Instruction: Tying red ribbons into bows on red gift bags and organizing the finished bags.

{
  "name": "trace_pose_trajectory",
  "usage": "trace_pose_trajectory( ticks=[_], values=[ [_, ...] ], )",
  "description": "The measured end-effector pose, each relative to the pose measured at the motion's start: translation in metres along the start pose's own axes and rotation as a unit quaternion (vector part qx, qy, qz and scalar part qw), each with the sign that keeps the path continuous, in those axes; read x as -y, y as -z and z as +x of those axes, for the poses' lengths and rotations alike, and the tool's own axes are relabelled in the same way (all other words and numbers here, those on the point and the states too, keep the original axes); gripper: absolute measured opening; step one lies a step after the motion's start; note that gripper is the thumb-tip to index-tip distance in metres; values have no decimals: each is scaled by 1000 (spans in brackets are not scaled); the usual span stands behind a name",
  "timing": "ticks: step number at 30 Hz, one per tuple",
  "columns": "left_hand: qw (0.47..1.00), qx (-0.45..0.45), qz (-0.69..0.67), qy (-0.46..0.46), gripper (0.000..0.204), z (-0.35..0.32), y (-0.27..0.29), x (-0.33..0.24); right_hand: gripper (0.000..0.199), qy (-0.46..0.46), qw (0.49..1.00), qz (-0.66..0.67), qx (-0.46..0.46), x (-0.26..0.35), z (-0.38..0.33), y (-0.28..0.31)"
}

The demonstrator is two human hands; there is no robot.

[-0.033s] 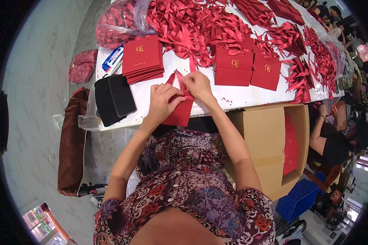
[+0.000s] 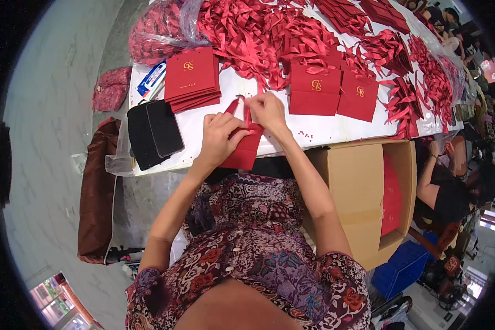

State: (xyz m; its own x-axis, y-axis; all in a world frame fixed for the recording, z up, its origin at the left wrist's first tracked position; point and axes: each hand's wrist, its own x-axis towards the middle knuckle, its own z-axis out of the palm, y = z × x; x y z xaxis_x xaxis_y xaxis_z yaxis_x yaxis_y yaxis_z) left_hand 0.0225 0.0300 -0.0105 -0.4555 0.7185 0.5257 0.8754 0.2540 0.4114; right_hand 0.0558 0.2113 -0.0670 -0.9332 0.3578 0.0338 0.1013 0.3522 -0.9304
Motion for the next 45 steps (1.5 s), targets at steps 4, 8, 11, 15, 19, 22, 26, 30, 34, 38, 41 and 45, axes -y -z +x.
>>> trace_pose_trajectory(
  ticks=[4,8,11,15,19,22,26,30,34,38,41,45],
  values=[
    [999,-14,-20,38,16,0,0,1,33,46,993,-25,-107,3,3,16],
    [994,-29,-12,102,19,-5,-2,20,37,55,997,-51,24,17,-24,42],
    [992,-45,-10,114,20,-3,-6,30,32,42,979,-118,160,21,-50,53],
    [992,-61,52,98,19,3,-16,30,22,-14,986,9,168,31,-62,43],
    [983,-88,15,159,17,-4,-28,6,17,-89,974,184,100,41,-57,23],
    [924,-58,-278,257,29,-23,-36,-16,16,-101,956,267,65,44,-50,4],
    [909,19,-293,295,31,-45,-41,-28,17,-63,974,216,9,20,-35,-5],
    [914,106,-279,274,16,-60,-18,-20,18,-78,981,162,-71,18,-34,0],
    [891,118,-304,315,17,-54,4,-5,18,-15,990,-13,-142,0,-38,16],
    [938,85,-197,273,19,-58,1,28,17,95,971,-110,-187,42,-55,10],
    [901,28,-318,294,19,-61,-10,40,19,228,965,-113,-58,64,-62,-1],
    [822,84,-448,342,18,-49,0,35,19,243,966,-81,31,67,-66,-24]
  ],
)
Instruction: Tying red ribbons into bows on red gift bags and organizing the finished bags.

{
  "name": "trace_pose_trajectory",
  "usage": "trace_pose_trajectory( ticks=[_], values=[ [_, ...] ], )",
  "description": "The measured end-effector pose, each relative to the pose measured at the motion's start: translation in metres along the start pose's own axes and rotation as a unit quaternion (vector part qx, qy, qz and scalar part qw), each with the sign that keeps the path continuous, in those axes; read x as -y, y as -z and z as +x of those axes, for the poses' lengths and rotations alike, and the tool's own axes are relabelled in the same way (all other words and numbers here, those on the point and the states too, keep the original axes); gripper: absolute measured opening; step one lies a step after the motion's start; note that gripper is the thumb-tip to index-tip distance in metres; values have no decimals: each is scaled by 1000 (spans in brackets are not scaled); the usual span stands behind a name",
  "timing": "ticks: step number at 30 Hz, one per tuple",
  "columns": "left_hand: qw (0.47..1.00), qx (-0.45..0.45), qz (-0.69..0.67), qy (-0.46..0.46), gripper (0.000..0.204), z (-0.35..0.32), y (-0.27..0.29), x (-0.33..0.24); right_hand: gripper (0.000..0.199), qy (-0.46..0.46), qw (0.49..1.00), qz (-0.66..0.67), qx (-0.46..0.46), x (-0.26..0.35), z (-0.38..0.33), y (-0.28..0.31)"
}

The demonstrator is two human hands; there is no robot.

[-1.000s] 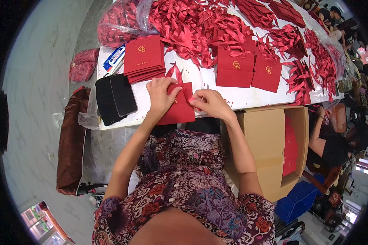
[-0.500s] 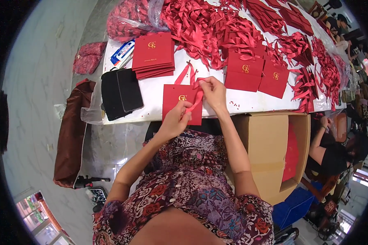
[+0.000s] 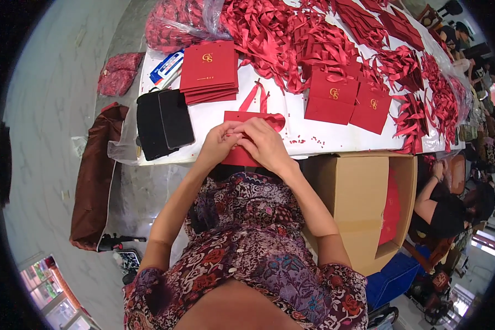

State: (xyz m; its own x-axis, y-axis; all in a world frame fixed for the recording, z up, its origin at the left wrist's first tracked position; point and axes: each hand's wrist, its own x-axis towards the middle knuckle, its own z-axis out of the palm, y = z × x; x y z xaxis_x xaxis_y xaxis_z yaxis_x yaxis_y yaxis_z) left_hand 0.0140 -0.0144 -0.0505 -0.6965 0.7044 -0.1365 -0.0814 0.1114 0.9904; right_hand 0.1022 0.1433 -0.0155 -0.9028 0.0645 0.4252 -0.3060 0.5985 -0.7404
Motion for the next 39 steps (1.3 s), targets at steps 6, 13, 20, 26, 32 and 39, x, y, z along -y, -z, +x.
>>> trace_pose_trajectory(
  ticks=[6,13,20,26,32,39],
  values=[
    [999,-41,16,2,17,-4,7,-7,16,-60,997,46,21,-7,-3,-11],
    [998,-43,-37,18,11,4,6,3,12,-165,981,92,-30,-12,-3,-20],
    [984,-98,147,-6,16,9,12,-5,13,-132,990,52,-11,-19,4,-24],
    [857,-151,449,-202,34,19,15,-6,12,-138,987,-27,-77,-28,7,-35],
    [869,-154,420,-212,31,17,4,-15,13,-164,983,-14,-84,-32,7,-38],
    [847,-136,463,-226,25,16,1,-24,13,-232,964,58,-119,-27,11,-43]
  ],
)
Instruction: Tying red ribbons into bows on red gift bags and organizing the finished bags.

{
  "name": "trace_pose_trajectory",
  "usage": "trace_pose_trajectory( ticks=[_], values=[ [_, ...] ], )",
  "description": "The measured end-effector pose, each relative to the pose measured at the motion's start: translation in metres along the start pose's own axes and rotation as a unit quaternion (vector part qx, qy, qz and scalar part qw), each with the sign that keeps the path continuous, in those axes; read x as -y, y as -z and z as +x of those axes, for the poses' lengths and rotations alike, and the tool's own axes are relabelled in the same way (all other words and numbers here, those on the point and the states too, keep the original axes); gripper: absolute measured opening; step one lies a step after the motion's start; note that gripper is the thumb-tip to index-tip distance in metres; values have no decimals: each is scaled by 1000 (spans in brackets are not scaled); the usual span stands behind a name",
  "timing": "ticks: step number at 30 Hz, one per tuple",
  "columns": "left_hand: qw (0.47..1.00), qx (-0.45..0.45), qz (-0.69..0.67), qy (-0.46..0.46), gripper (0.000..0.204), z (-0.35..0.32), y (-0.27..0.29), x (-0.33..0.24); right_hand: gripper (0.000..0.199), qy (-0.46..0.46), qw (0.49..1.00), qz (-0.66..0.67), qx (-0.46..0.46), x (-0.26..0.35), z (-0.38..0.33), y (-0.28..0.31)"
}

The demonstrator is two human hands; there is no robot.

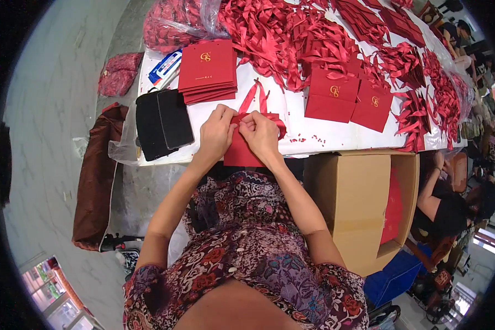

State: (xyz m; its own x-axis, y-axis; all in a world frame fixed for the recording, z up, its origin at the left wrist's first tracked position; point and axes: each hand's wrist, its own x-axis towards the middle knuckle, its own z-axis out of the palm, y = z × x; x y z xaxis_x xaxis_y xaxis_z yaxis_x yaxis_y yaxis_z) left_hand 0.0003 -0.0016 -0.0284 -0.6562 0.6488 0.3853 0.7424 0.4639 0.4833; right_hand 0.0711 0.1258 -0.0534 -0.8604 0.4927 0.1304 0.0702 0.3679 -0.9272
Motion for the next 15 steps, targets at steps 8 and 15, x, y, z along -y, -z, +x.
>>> trace_pose_trajectory(
  ticks=[8,15],
  values=[
    [999,27,25,-27,17,1,3,1,10,24,998,-42,-30,7,-4,-5],
    [999,19,-46,21,15,-5,2,2,14,25,999,-28,-7,4,-2,-2]
  ],
)
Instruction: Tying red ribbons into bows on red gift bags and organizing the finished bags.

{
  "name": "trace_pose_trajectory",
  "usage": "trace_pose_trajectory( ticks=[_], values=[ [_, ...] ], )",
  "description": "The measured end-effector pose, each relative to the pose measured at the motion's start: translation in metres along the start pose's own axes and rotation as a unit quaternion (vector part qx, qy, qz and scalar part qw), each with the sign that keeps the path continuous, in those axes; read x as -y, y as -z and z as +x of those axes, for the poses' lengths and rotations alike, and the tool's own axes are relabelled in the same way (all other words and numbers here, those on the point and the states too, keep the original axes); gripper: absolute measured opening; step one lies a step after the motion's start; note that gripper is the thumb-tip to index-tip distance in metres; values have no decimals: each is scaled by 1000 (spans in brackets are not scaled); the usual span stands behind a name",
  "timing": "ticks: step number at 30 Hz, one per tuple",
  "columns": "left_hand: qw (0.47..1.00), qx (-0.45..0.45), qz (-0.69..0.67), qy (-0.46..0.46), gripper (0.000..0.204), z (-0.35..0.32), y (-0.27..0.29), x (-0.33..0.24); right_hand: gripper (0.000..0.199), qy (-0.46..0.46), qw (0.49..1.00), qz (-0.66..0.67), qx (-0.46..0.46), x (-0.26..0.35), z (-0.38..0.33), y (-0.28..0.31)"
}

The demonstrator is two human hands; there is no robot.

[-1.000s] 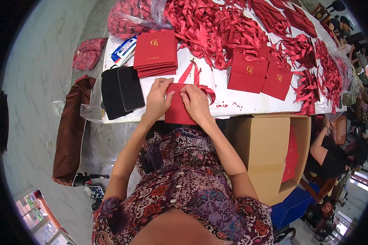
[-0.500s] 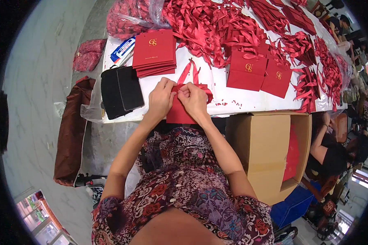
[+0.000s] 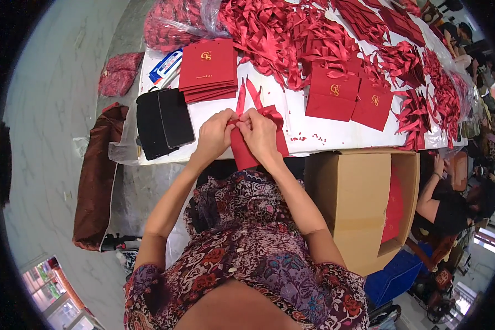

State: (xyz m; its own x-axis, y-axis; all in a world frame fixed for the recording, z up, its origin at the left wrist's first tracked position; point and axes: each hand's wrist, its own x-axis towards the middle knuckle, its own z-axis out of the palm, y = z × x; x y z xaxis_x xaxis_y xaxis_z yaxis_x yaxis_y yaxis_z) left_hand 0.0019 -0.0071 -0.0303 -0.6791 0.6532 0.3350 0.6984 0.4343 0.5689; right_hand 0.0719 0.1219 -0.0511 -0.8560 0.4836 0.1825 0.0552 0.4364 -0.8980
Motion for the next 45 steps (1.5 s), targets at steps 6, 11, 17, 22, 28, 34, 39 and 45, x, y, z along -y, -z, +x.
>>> trace_pose_trajectory(
  ticks=[6,11,17,22,28,34,39,45],
  values=[
    [997,59,-39,-5,12,6,8,7,18,88,992,-88,28,6,8,14],
    [995,37,-86,30,14,5,7,3,19,103,982,-124,98,-2,19,32],
    [997,-3,-14,-72,14,2,4,-2,15,38,971,-82,221,-14,42,43],
    [994,-10,-21,-106,11,3,13,-7,24,-133,898,161,386,-15,54,52],
    [991,-29,-16,-129,11,7,12,-7,17,-79,931,189,304,-44,53,24],
    [998,-4,-5,-66,13,4,10,-9,28,-39,998,4,50,-40,58,6],
    [999,-7,-40,31,17,-6,-2,13,33,-100,988,103,63,-43,61,33],
    [991,-4,-91,99,23,0,-6,17,36,-74,993,-95,15,-44,47,59]
  ],
)
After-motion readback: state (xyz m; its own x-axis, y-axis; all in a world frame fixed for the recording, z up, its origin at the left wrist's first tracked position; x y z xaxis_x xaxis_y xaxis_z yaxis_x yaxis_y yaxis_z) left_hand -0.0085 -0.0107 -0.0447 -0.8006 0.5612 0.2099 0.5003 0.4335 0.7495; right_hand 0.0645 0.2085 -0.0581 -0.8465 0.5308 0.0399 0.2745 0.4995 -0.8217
